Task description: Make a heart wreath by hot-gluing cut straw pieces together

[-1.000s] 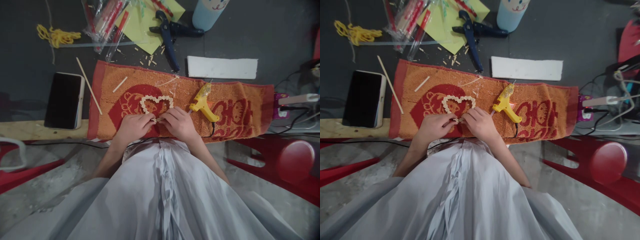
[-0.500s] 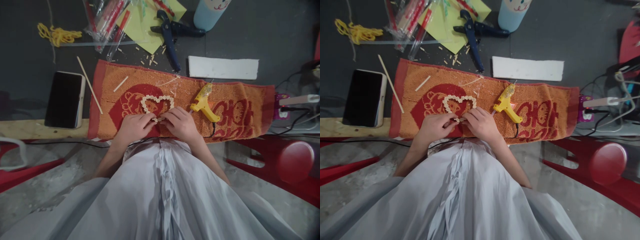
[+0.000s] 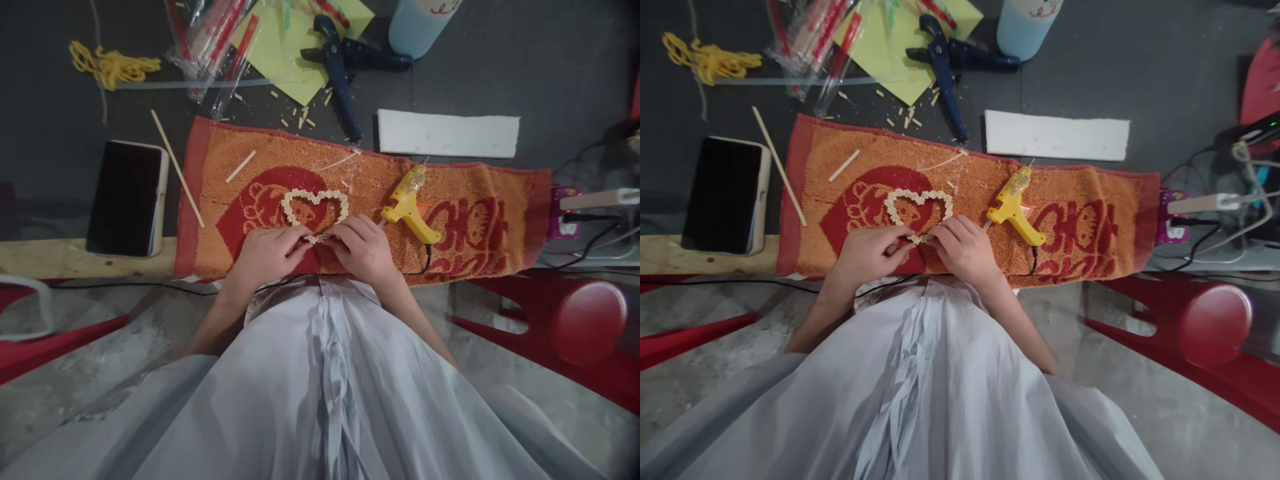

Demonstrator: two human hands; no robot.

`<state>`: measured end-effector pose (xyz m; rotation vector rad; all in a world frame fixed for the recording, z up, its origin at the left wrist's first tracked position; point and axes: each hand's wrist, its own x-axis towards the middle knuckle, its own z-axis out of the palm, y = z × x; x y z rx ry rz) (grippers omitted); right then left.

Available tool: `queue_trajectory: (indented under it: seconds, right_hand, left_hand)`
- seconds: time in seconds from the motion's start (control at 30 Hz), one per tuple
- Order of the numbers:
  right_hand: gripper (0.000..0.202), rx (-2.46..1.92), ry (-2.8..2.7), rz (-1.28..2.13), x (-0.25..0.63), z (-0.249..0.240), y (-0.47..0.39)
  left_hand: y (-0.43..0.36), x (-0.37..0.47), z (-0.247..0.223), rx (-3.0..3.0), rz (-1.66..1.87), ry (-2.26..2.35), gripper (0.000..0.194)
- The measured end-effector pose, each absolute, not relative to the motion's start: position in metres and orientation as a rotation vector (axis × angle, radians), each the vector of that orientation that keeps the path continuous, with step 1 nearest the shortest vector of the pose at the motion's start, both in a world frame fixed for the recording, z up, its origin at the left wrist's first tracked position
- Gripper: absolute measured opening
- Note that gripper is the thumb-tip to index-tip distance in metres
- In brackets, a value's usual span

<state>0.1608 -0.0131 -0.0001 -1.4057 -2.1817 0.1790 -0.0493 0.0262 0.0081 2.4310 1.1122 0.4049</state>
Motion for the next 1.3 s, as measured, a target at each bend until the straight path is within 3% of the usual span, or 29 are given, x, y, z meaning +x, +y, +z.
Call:
queue_trajectory:
  seconds: [1.3]
  right_hand:
    - [0.017,-1.413,-2.253,0.192,0.164,0.007,-0.013]
  left_hand:
    - [0.027,-0.047,0.008,2.46,0.319,1.147,0.025]
